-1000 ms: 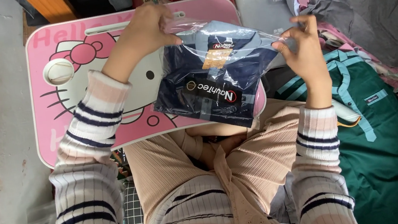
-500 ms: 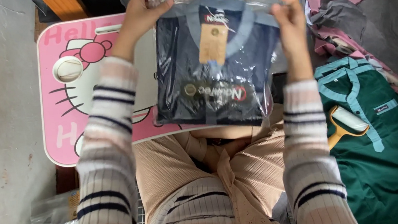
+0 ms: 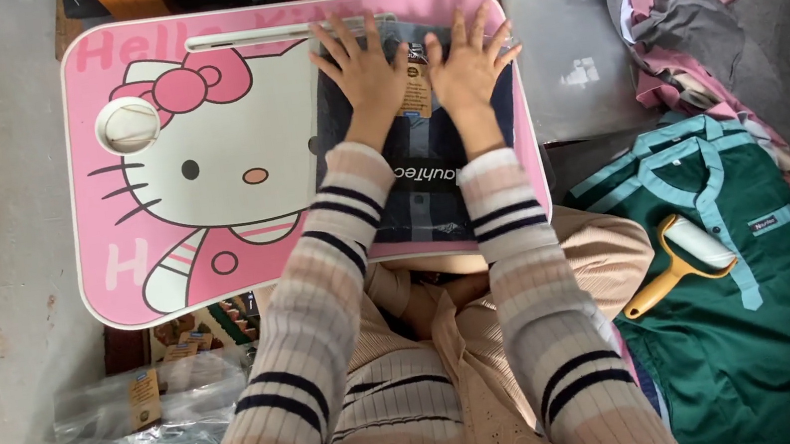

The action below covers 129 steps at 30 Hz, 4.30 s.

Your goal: The person handles a blue shirt, places it inside a plastic bag, and then uses a lint roller on a green shirt.

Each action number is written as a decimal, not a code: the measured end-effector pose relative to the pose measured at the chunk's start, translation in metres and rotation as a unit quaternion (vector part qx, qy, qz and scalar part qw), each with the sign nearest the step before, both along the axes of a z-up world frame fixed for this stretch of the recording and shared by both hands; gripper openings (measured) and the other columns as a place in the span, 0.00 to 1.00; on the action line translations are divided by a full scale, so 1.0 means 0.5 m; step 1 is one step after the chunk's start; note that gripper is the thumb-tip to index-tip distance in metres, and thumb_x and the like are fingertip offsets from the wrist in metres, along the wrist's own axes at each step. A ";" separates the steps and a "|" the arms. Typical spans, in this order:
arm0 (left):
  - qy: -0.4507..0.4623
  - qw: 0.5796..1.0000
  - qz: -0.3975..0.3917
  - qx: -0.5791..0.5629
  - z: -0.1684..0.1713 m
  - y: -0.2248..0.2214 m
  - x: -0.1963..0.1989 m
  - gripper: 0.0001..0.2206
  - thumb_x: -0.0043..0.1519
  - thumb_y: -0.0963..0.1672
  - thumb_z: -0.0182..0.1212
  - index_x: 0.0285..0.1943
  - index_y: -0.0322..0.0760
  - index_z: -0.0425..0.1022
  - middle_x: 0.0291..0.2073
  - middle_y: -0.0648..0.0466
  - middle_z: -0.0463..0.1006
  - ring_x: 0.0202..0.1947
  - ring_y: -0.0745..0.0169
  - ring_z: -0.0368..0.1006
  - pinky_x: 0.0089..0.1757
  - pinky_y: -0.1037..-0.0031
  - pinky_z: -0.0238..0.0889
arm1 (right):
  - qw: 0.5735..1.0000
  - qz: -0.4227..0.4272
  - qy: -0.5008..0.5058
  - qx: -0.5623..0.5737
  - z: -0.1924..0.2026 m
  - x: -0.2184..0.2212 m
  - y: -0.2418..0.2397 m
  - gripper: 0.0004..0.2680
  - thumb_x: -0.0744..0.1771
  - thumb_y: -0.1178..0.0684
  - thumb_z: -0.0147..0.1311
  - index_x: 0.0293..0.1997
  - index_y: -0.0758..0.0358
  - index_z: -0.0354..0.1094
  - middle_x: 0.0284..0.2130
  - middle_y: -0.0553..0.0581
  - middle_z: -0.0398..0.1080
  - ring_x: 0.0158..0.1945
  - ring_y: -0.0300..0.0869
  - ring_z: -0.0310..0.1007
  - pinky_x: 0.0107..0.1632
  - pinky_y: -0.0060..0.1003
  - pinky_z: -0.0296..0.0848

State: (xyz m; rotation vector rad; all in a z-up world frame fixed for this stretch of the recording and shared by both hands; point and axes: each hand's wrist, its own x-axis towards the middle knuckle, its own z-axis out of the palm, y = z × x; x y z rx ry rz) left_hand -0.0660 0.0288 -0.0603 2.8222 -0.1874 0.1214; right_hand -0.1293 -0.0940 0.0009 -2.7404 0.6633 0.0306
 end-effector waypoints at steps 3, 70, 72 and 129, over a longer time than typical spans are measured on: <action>-0.057 0.998 0.012 -0.036 -0.045 -0.011 0.001 0.36 0.65 0.64 0.33 0.80 0.53 0.52 0.77 0.35 0.34 0.75 0.25 0.25 0.66 0.31 0.21 | 0.999 -0.009 -0.028 -0.044 -0.078 0.021 -0.006 0.30 0.69 0.27 0.19 0.80 0.45 0.36 0.78 0.58 0.28 0.77 0.69 0.17 0.70 0.73 0.15; 0.053 0.997 -0.048 0.004 -0.043 0.045 0.003 0.40 0.61 0.68 0.31 0.82 0.59 0.44 0.78 0.40 0.31 0.76 0.27 0.25 0.65 0.33 0.27 | 0.998 -0.020 0.046 0.032 -0.094 -0.023 -0.070 0.28 0.69 0.25 0.24 0.79 0.32 0.29 0.79 0.54 0.25 0.79 0.65 0.19 0.74 0.65 0.28; 0.086 0.988 -0.075 -0.105 0.045 0.102 -0.018 0.36 0.65 0.64 0.37 0.82 0.59 0.40 0.79 0.40 0.32 0.77 0.31 0.26 0.66 0.34 0.30 | 0.993 0.026 -0.050 0.103 -0.120 -0.035 -0.151 0.28 0.69 0.27 0.26 0.76 0.46 0.41 0.76 0.59 0.38 0.78 0.58 0.26 0.74 0.56 0.31; -0.220 0.938 0.256 0.076 0.209 1.081 -1.084 0.10 0.71 0.52 0.66 0.52 0.49 0.81 0.27 0.53 0.77 0.30 0.48 0.77 0.31 0.62 0.65 | 0.493 0.784 0.103 0.363 0.033 -0.653 0.626 0.23 0.71 0.52 0.52 0.76 0.58 0.49 0.64 0.56 0.64 0.56 0.43 0.64 0.64 0.43 0.66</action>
